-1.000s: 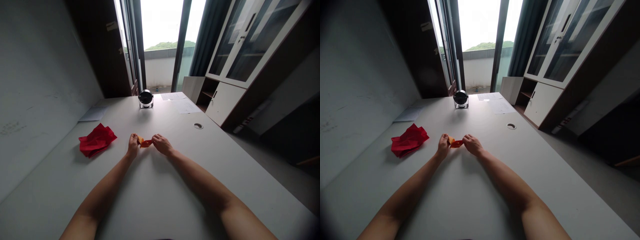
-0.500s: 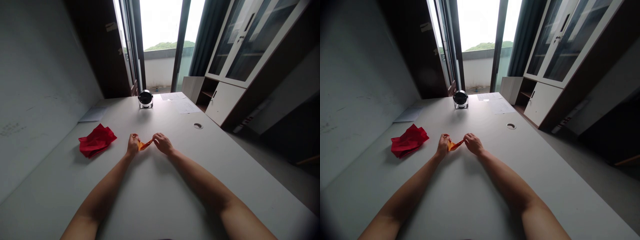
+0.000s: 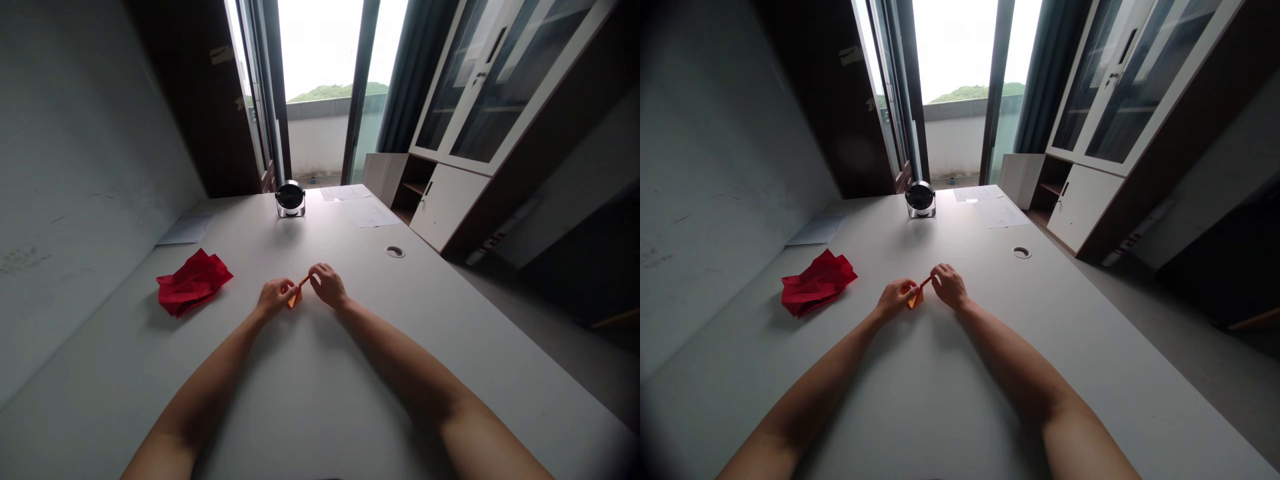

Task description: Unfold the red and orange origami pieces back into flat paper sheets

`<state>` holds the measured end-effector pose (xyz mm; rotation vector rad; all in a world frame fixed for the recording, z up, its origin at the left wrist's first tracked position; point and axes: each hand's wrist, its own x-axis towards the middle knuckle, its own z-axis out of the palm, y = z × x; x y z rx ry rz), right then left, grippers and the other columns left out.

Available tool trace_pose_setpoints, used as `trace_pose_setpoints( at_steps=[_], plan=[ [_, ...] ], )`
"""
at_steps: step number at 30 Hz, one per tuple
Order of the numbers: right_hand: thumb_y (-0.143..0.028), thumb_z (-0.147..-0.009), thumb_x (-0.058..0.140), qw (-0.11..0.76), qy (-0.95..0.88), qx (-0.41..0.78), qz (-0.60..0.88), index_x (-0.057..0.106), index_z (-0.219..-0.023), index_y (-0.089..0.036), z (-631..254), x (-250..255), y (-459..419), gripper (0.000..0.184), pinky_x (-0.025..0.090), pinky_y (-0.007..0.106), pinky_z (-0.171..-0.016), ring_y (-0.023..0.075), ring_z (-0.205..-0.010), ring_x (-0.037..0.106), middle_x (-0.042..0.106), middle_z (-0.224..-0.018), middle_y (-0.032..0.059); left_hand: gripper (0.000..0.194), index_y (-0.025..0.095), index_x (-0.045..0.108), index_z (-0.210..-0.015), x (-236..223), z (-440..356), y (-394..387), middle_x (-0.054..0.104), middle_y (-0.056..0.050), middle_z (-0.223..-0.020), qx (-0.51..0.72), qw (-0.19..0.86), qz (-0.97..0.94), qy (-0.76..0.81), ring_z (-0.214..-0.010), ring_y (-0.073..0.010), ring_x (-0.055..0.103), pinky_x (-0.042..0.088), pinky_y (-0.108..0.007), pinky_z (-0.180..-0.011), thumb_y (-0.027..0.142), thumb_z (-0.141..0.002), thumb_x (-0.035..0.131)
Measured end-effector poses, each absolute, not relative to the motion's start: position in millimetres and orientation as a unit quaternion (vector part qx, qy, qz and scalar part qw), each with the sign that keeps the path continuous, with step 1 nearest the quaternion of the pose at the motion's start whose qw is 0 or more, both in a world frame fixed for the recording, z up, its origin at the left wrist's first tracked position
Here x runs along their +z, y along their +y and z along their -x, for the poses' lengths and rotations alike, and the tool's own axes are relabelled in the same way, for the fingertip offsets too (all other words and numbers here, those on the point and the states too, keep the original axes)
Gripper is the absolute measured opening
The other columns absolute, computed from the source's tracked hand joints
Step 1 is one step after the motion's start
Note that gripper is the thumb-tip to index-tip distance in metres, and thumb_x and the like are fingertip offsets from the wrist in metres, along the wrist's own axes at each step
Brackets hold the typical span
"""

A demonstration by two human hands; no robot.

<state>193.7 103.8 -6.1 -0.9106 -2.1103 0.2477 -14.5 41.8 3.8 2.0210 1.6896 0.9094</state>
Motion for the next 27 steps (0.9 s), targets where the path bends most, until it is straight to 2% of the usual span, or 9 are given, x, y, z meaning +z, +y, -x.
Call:
trace_pose_setpoints(
  at_steps=[3, 6, 10, 13, 17, 22, 25, 27],
  plan=[
    [-0.015, -0.090, 0.052, 0.426, -0.830, 0.092, 0.348, 0.058, -0.091, -0.022, -193.6, -5.0, 102.3, 0.010, 0.047, 0.033, -0.084, 0.0218, -0.097, 0.057, 0.063, -0.101, 0.0072, 0.036, 0.023, 0.075, -0.091, 6.9, 16.4, 41.8, 0.067, -0.003, -0.073, 0.296, 0.183, -0.725, 0.594, -0.075, -0.0189, 0.058, 0.039, -0.027, -0.071, 0.053, -0.085, 0.056],
    [-0.015, -0.092, 0.048, 0.438, -0.827, 0.099, 0.337, 0.058, -0.094, -0.022, -193.5, -4.5, 100.4, 0.012, 0.048, 0.030, -0.080, 0.0187, -0.093, 0.060, 0.063, -0.109, 0.0065, 0.034, 0.024, 0.076, -0.095, 6.4, 17.3, 42.2, 0.067, -0.004, -0.074, 0.281, 0.199, -0.732, 0.588, -0.076, -0.0195, 0.058, 0.039, -0.028, -0.071, 0.050, -0.085, 0.057],
    [-0.018, -0.094, 0.048, 0.445, -0.830, 0.099, 0.322, 0.059, -0.095, -0.022, -193.0, -2.9, 97.7, 0.012, 0.049, 0.028, -0.076, 0.0167, -0.090, 0.061, 0.062, -0.112, 0.0065, 0.034, 0.024, 0.076, -0.099, 3.9, 13.6, 42.6, 0.069, -0.005, -0.080, 0.308, 0.232, -0.734, 0.559, -0.079, -0.0205, 0.058, 0.041, -0.029, -0.074, 0.048, -0.085, 0.058],
    [-0.019, -0.094, 0.048, 0.451, -0.829, 0.095, 0.318, 0.059, -0.096, -0.021, -192.5, -1.6, 96.1, 0.012, 0.049, 0.028, -0.076, 0.0166, -0.089, 0.062, 0.063, -0.111, 0.0069, 0.032, 0.023, 0.075, -0.101, 3.8, 9.0, 42.0, 0.068, -0.006, -0.088, 0.357, 0.271, -0.718, 0.532, -0.084, -0.0211, 0.059, 0.044, -0.030, -0.077, 0.046, -0.085, 0.060],
    [-0.021, -0.096, 0.046, 0.462, -0.821, 0.104, 0.319, 0.059, -0.098, -0.021, -192.4, -0.9, 95.3, 0.013, 0.050, 0.027, -0.075, 0.0161, -0.087, 0.063, 0.063, -0.111, 0.0076, 0.029, 0.020, 0.075, -0.094, 5.5, 7.9, 41.6, 0.064, -0.008, -0.097, 0.409, 0.344, -0.679, 0.503, -0.087, -0.0205, 0.060, 0.047, -0.029, -0.078, 0.044, -0.081, 0.065],
    [-0.022, -0.098, 0.044, 0.465, -0.817, 0.116, 0.319, 0.057, -0.103, -0.022, -192.8, 0.0, 94.0, 0.014, 0.053, 0.028, -0.076, 0.0160, -0.087, 0.065, 0.063, -0.116, 0.0084, 0.028, 0.016, 0.071, -0.097, 4.3, 12.0, 43.1, 0.065, -0.006, -0.092, 0.422, 0.453, -0.612, 0.492, -0.079, -0.0177, 0.060, 0.045, -0.027, -0.070, 0.037, -0.081, 0.062],
    [-0.023, -0.098, 0.044, 0.456, -0.824, 0.106, 0.319, 0.057, -0.106, -0.023, -192.7, 1.3, 92.1, 0.015, 0.054, 0.029, -0.077, 0.0174, -0.093, 0.066, 0.060, -0.123, 0.0094, 0.026, 0.017, 0.068, -0.101, 1.3, 9.2, 43.2, 0.067, -0.005, -0.092, 0.411, 0.443, -0.617, 0.504, -0.081, -0.0182, 0.060, 0.044, -0.027, -0.071, 0.029, -0.079, 0.061],
    [-0.023, -0.098, 0.045, 0.449, -0.831, 0.100, 0.313, 0.057, -0.104, -0.023, -192.4, 2.2, 91.0, 0.014, 0.055, 0.030, -0.078, 0.0181, -0.097, 0.066, 0.058, -0.127, 0.0099, 0.024, 0.018, 0.067, -0.100, 0.1, 5.3, 42.4, 0.067, -0.005, -0.095, 0.408, 0.376, -0.646, 0.523, -0.085, -0.0191, 0.061, 0.046, -0.029, -0.074, 0.026, -0.078, 0.062]
  ],
)
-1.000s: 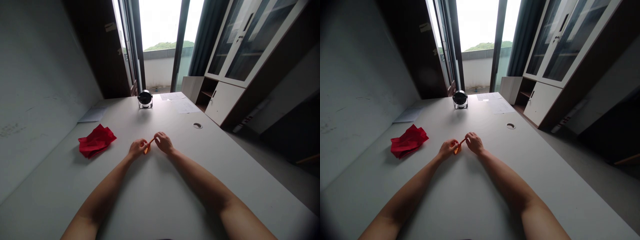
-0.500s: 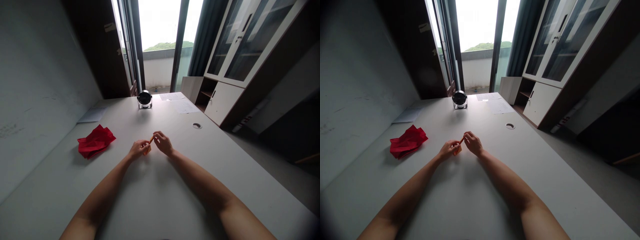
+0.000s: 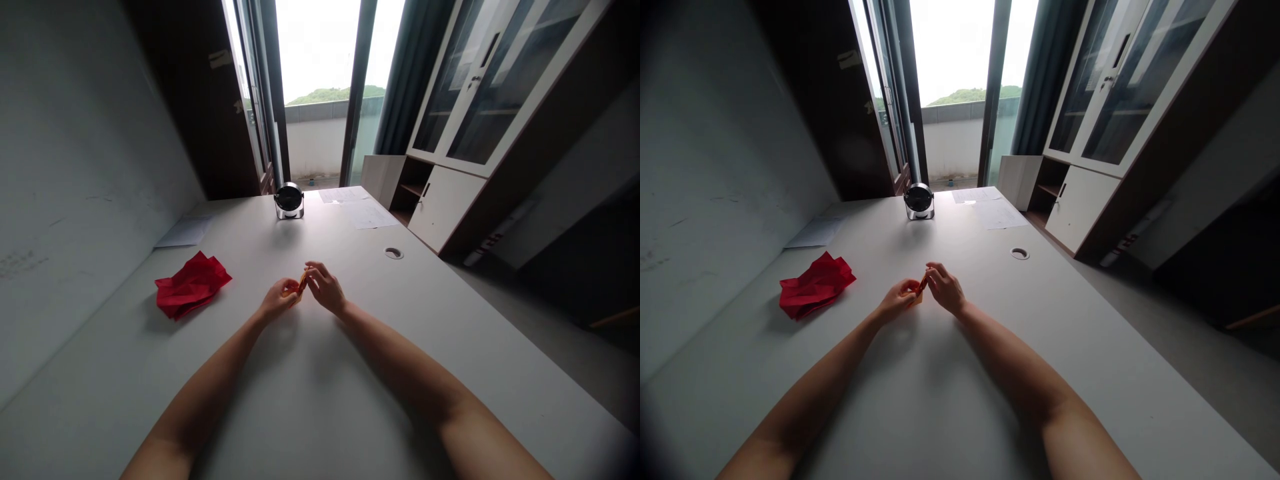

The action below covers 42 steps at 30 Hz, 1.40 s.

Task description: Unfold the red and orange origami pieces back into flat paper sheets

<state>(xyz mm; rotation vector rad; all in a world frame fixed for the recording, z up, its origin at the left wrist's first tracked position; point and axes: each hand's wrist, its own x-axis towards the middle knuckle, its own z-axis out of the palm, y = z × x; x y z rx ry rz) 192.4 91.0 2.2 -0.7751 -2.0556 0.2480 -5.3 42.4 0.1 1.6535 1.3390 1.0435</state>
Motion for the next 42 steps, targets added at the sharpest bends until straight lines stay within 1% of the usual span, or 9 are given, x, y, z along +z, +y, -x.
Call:
trace_pose_setpoints(
  at_steps=[7, 10, 14, 16, 18, 22, 30, 37, 42],
  plan=[
    [-0.025, -0.097, 0.047, 0.459, -0.819, 0.114, 0.327, 0.057, -0.100, -0.023, -190.1, 0.8, 90.8, 0.011, 0.057, 0.033, -0.078, 0.0176, -0.093, 0.066, 0.053, -0.132, 0.0101, 0.005, 0.022, 0.060, -0.083, 10.8, -3.2, 33.9, 0.065, -0.007, -0.103, 0.370, 0.052, -0.740, 0.559, -0.095, -0.0223, 0.057, 0.043, -0.039, -0.089, 0.025, -0.087, 0.060],
    [-0.029, -0.095, 0.052, 0.461, -0.810, 0.144, 0.333, 0.056, -0.109, -0.025, -187.5, -0.1, 91.4, 0.015, 0.058, 0.033, -0.074, 0.0173, -0.090, 0.066, 0.050, -0.134, 0.0099, 0.012, 0.022, 0.059, -0.082, 18.1, -6.5, 29.0, 0.064, -0.007, -0.113, 0.365, 0.002, -0.751, 0.551, -0.101, -0.0224, 0.056, 0.041, -0.039, -0.091, 0.028, -0.092, 0.057],
    [-0.036, -0.089, 0.057, 0.503, -0.767, 0.206, 0.342, 0.045, -0.131, -0.027, -182.3, -3.8, 94.6, 0.044, 0.058, 0.033, -0.068, 0.0210, -0.098, 0.065, 0.049, -0.133, 0.0124, 0.016, 0.023, 0.060, -0.085, 22.0, -10.3, 25.4, 0.067, -0.006, -0.111, 0.360, -0.004, -0.764, 0.535, -0.105, -0.0221, 0.055, 0.040, -0.037, -0.091, 0.031, -0.096, 0.052],
    [-0.037, -0.087, 0.058, 0.507, -0.738, 0.262, 0.361, 0.046, -0.130, -0.025, -180.5, -8.8, 98.1, 0.046, 0.057, 0.031, -0.063, 0.0201, -0.091, 0.066, 0.057, -0.123, 0.0109, 0.017, 0.023, 0.061, -0.084, 21.0, -10.4, 25.4, 0.069, -0.006, -0.107, 0.369, 0.015, -0.759, 0.537, -0.103, -0.0221, 0.056, 0.039, -0.038, -0.091, 0.031, -0.096, 0.051],
    [-0.037, -0.087, 0.056, 0.476, -0.725, 0.326, 0.376, 0.057, -0.112, -0.023, -180.0, -15.2, 102.4, 0.029, 0.054, 0.029, -0.061, 0.0172, -0.077, 0.065, 0.065, -0.100, 0.0053, 0.017, 0.023, 0.061, -0.084, 18.8, -9.3, 26.7, 0.069, -0.006, -0.103, 0.391, 0.050, -0.741, 0.544, -0.100, -0.0227, 0.057, 0.038, -0.039, -0.092, 0.030, -0.096, 0.050],
    [-0.040, -0.086, 0.055, 0.444, -0.704, 0.392, 0.392, 0.061, -0.079, -0.020, -182.3, -25.2, 110.8, 0.022, 0.048, 0.027, -0.060, 0.0147, -0.063, 0.057, 0.061, -0.067, -0.0012, 0.015, 0.023, 0.061, -0.084, 12.6, -6.1, 31.8, 0.069, -0.007, -0.099, 0.467, 0.178, -0.671, 0.548, -0.093, -0.0240, 0.058, 0.042, -0.038, -0.087, 0.034, -0.091, 0.055],
    [-0.045, -0.084, 0.054, 0.504, -0.616, 0.469, 0.383, 0.056, -0.078, -0.020, -185.9, -23.5, 118.6, 0.026, 0.043, 0.025, -0.056, 0.0134, -0.061, 0.051, 0.058, -0.069, -0.0013, 0.037, 0.017, 0.054, -0.085, 3.5, -4.5, 37.7, 0.059, 0.000, -0.078, 0.536, 0.531, -0.492, 0.435, -0.066, -0.0118, 0.054, 0.043, -0.023, -0.061, 0.052, -0.080, 0.067],
    [-0.031, -0.078, 0.053, 0.504, -0.647, 0.401, 0.408, 0.051, -0.092, -0.024, -184.3, -20.7, 107.3, 0.015, 0.040, 0.022, -0.051, 0.0123, -0.055, 0.049, 0.058, -0.066, -0.0047, 0.042, 0.018, 0.048, -0.085, 3.0, -3.1, 40.3, 0.060, 0.001, -0.080, 0.564, 0.579, -0.418, 0.414, -0.067, -0.0116, 0.057, 0.046, -0.023, -0.063, 0.052, -0.076, 0.071],
    [-0.022, -0.076, 0.052, 0.464, -0.700, 0.386, 0.382, 0.056, -0.098, -0.024, -184.4, -15.7, 99.6, 0.022, 0.043, 0.022, -0.055, 0.0130, -0.062, 0.055, 0.065, -0.077, -0.0026, 0.043, 0.019, 0.047, -0.088, 2.3, -1.9, 41.5, 0.060, 0.001, -0.082, 0.567, 0.581, -0.420, 0.407, -0.067, -0.0117, 0.057, 0.045, -0.023, -0.061, 0.053, -0.076, 0.070]
  ],
)
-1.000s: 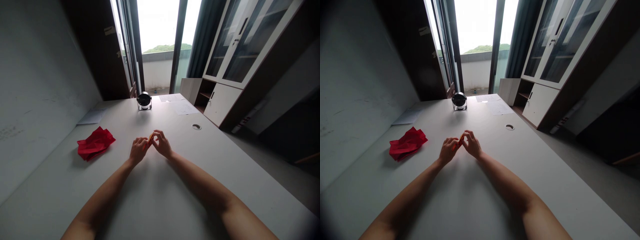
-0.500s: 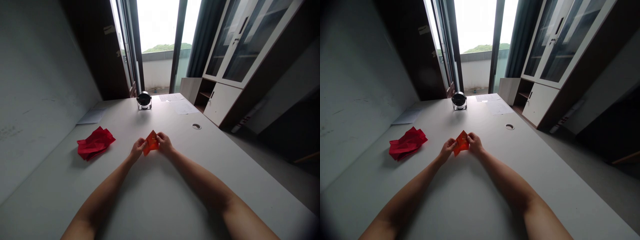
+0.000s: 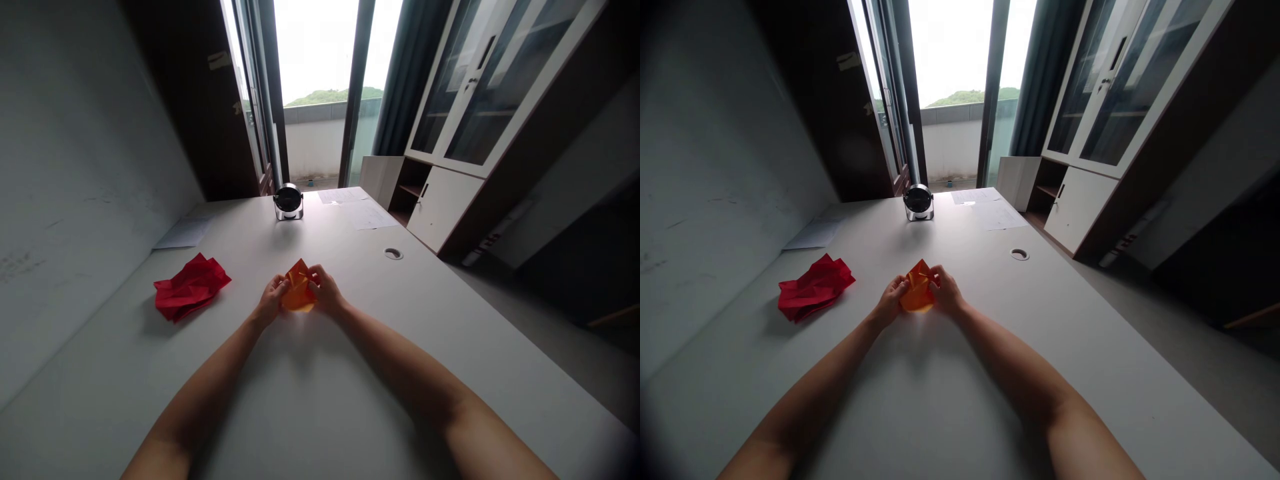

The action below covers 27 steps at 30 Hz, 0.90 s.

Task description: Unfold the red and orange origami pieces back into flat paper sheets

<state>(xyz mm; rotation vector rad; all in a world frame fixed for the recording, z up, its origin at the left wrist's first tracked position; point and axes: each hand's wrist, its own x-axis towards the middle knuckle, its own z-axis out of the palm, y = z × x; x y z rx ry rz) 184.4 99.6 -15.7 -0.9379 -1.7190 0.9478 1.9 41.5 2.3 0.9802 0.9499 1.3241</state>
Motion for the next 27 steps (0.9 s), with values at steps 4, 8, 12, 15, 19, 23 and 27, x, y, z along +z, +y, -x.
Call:
trace_pose_setpoints(
  at_steps=[4, 8, 12, 15, 19, 23, 27],
  plan=[
    [-0.026, -0.081, 0.051, 0.456, -0.707, 0.393, 0.371, 0.062, -0.096, -0.023, -184.7, -15.6, 100.8, 0.019, 0.045, 0.024, -0.057, 0.0140, -0.064, 0.058, 0.066, -0.079, -0.0006, 0.041, 0.019, 0.048, -0.087, 3.2, -4.2, 39.6, 0.058, 0.001, -0.080, 0.552, 0.591, -0.433, 0.398, -0.067, -0.0113, 0.056, 0.045, -0.022, -0.061, 0.053, -0.078, 0.069],
    [-0.031, -0.083, 0.052, 0.463, -0.701, 0.394, 0.373, 0.065, -0.090, -0.022, -185.2, -19.8, 107.1, 0.017, 0.048, 0.027, -0.059, 0.0158, -0.067, 0.059, 0.066, -0.079, 0.0009, 0.040, 0.018, 0.049, -0.086, 2.9, -5.9, 38.8, 0.058, 0.000, -0.080, 0.549, 0.599, -0.428, 0.396, -0.066, -0.0109, 0.055, 0.044, -0.022, -0.060, 0.051, -0.077, 0.070],
    [-0.037, -0.083, 0.053, 0.512, -0.638, 0.432, 0.381, 0.061, -0.088, -0.021, -186.0, -23.6, 117.5, 0.018, 0.051, 0.028, -0.062, 0.0160, -0.071, 0.060, 0.066, -0.082, 0.0011, 0.042, 0.018, 0.048, -0.084, 1.8, -3.3, 41.0, 0.058, -0.001, -0.080, 0.559, 0.602, -0.409, 0.397, -0.066, -0.0116, 0.056, 0.046, -0.023, -0.061, 0.052, -0.075, 0.072],
    [-0.039, -0.082, 0.054, 0.546, -0.573, 0.492, 0.362, 0.057, -0.093, -0.020, -189.0, -24.9, 126.5, 0.022, 0.051, 0.028, -0.061, 0.0156, -0.070, 0.061, 0.064, -0.083, 0.0016, 0.043, 0.018, 0.048, -0.084, 3.1, 0.5, 42.6, 0.057, 0.000, -0.079, 0.566, 0.599, -0.400, 0.400, -0.065, -0.0111, 0.055, 0.047, -0.023, -0.060, 0.052, -0.075, 0.072],
    [-0.041, -0.081, 0.057, 0.554, -0.521, 0.550, 0.345, 0.053, -0.091, -0.019, -192.3, -25.2, 132.2, 0.024, 0.050, 0.029, -0.059, 0.0136, -0.060, 0.058, 0.061, -0.073, -0.0001, 0.043, 0.018, 0.047, -0.082, 4.0, 3.1, 44.1, 0.054, 0.002, -0.074, 0.563, 0.592, -0.394, 0.420, -0.060, -0.0087, 0.052, 0.044, -0.022, -0.057, 0.052, -0.075, 0.072],
    [-0.044, -0.079, 0.062, 0.559, -0.504, 0.559, 0.348, 0.048, -0.086, -0.021, -190.9, -23.3, 129.6, 0.027, 0.050, 0.029, -0.057, 0.0133, -0.056, 0.057, 0.060, -0.067, -0.0018, 0.044, 0.019, 0.046, -0.084, -0.3, 2.9, 46.8, 0.056, 0.002, -0.077, 0.578, 0.570, -0.385, 0.439, -0.060, -0.0094, 0.053, 0.046, -0.023, -0.057, 0.053, -0.074, 0.072],
    [-0.042, -0.077, 0.067, 0.562, -0.535, 0.529, 0.344, 0.045, -0.078, -0.022, -187.5, -20.4, 122.2, 0.030, 0.048, 0.028, -0.054, 0.0140, -0.055, 0.057, 0.057, -0.063, -0.0035, 0.043, 0.020, 0.044, -0.083, -6.3, 2.4, 48.5, 0.055, 0.003, -0.075, 0.589, 0.542, -0.396, 0.450, -0.061, -0.0102, 0.054, 0.046, -0.023, -0.057, 0.053, -0.077, 0.069]
  ],
)
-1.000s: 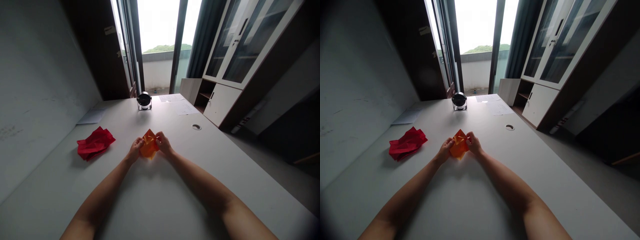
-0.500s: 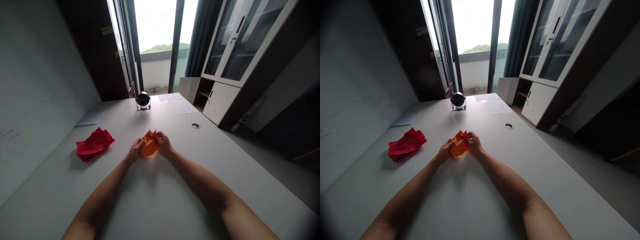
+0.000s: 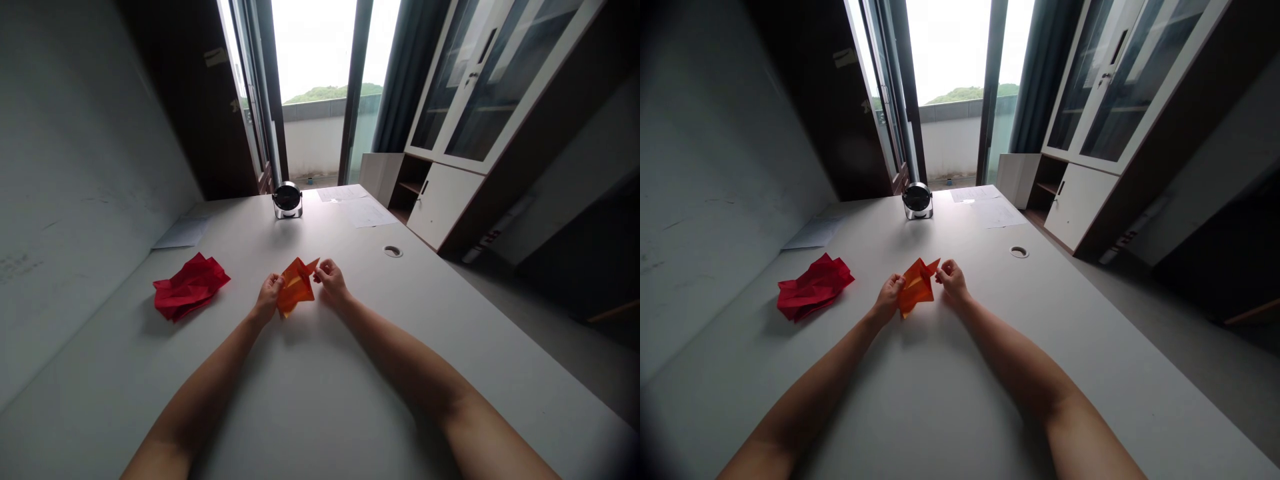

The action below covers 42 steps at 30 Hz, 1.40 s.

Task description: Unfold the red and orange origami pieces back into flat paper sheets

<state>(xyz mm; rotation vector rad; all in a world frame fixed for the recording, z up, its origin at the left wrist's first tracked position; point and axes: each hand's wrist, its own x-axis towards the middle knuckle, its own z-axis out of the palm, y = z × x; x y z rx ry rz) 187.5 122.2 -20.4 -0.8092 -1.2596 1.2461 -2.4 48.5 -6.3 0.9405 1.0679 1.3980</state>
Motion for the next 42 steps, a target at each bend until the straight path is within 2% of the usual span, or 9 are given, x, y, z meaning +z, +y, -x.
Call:
trace_pose_setpoints(
  at_steps=[3, 6, 10, 13, 21, 28, 32, 36, 42],
  plan=[
    [-0.043, -0.081, 0.063, 0.533, -0.602, 0.490, 0.336, 0.052, -0.074, -0.021, -184.9, -19.6, 115.3, 0.026, 0.049, 0.028, -0.059, 0.0147, -0.060, 0.058, 0.058, -0.065, -0.0018, 0.038, 0.019, 0.045, -0.082, -9.3, 1.9, 48.5, 0.052, 0.004, -0.073, 0.593, 0.510, -0.424, 0.456, -0.059, -0.0084, 0.049, 0.043, -0.020, -0.056, 0.050, -0.080, 0.067],
    [-0.044, -0.086, 0.057, 0.497, -0.659, 0.448, 0.344, 0.061, -0.078, -0.020, -184.1, -18.6, 110.6, 0.025, 0.050, 0.029, -0.064, 0.0160, -0.067, 0.060, 0.062, -0.070, 0.0005, 0.035, 0.019, 0.047, -0.082, -10.9, 2.1, 48.9, 0.052, 0.004, -0.073, 0.595, 0.483, -0.443, 0.465, -0.059, -0.0083, 0.048, 0.041, -0.020, -0.056, 0.049, -0.081, 0.065],
    [-0.043, -0.088, 0.055, 0.500, -0.689, 0.385, 0.356, 0.059, -0.075, -0.020, -187.1, -13.8, 108.0, 0.027, 0.049, 0.027, -0.062, 0.0145, -0.066, 0.057, 0.060, -0.072, 0.0003, 0.035, 0.020, 0.046, -0.083, -12.1, 5.0, 51.3, 0.054, 0.003, -0.074, 0.609, 0.459, -0.430, 0.483, -0.061, -0.0101, 0.051, 0.043, -0.021, -0.057, 0.051, -0.081, 0.064],
    [-0.040, -0.090, 0.054, 0.501, -0.732, 0.329, 0.324, 0.060, -0.072, -0.019, -189.2, -8.5, 104.6, 0.029, 0.048, 0.027, -0.064, 0.0138, -0.069, 0.056, 0.061, -0.082, 0.0032, 0.036, 0.021, 0.045, -0.083, -12.6, 7.9, 53.2, 0.055, 0.003, -0.074, 0.616, 0.445, -0.410, 0.505, -0.062, -0.0115, 0.052, 0.044, -0.023, -0.058, 0.052, -0.081, 0.063],
    [-0.027, -0.090, 0.055, 0.465, -0.788, 0.204, 0.347, 0.066, -0.094, -0.021, -184.6, -6.6, 97.3, 0.014, 0.045, 0.025, -0.064, 0.0118, -0.064, 0.052, 0.058, -0.083, 0.0027, 0.031, 0.020, 0.047, -0.083, -13.4, 5.2, 50.7, 0.050, 0.002, -0.076, 0.612, 0.441, -0.452, 0.477, -0.065, -0.0106, 0.048, 0.042, -0.021, -0.061, 0.047, -0.085, 0.061],
    [-0.026, -0.087, 0.056, 0.453, -0.777, 0.199, 0.388, 0.060, -0.107, -0.020, -184.9, -12.8, 103.2, 0.021, 0.044, 0.025, -0.064, 0.0130, -0.065, 0.054, 0.062, -0.086, 0.0026, 0.031, 0.019, 0.048, -0.081, -11.1, 2.4, 48.4, 0.047, 0.003, -0.073, 0.606, 0.430, -0.481, 0.465, -0.064, -0.0104, 0.044, 0.038, -0.021, -0.059, 0.046, -0.084, 0.063],
    [-0.028, -0.087, 0.055, 0.444, -0.777, 0.200, 0.399, 0.062, -0.094, -0.020, -183.9, -12.8, 102.6, 0.013, 0.042, 0.026, -0.063, 0.0138, -0.065, 0.053, 0.061, -0.084, 0.0031, 0.030, 0.019, 0.049, -0.081, -10.7, 2.5, 48.1, 0.047, 0.003, -0.073, 0.594, 0.424, -0.496, 0.469, -0.063, -0.0106, 0.043, 0.036, -0.021, -0.058, 0.046, -0.085, 0.062],
    [-0.031, -0.086, 0.054, 0.456, -0.760, 0.235, 0.400, 0.062, -0.081, -0.020, -183.7, -12.2, 103.8, 0.015, 0.040, 0.026, -0.063, 0.0139, -0.065, 0.051, 0.060, -0.081, 0.0031, 0.029, 0.019, 0.049, -0.081, -10.8, 2.6, 48.2, 0.048, 0.002, -0.074, 0.590, 0.424, -0.500, 0.471, -0.064, -0.0107, 0.043, 0.036, -0.021, -0.058, 0.045, -0.085, 0.063],
    [-0.034, -0.082, 0.052, 0.534, -0.636, 0.380, 0.409, 0.051, -0.074, -0.021, -184.5, -21.1, 118.9, 0.015, 0.040, 0.025, -0.059, 0.0132, -0.062, 0.047, 0.053, -0.067, -0.0023, 0.029, 0.019, 0.048, -0.078, -11.2, 8.4, 51.4, 0.047, 0.003, -0.072, 0.643, 0.423, -0.436, 0.466, -0.064, -0.0107, 0.044, 0.038, -0.022, -0.063, 0.044, -0.084, 0.063]
  ],
)
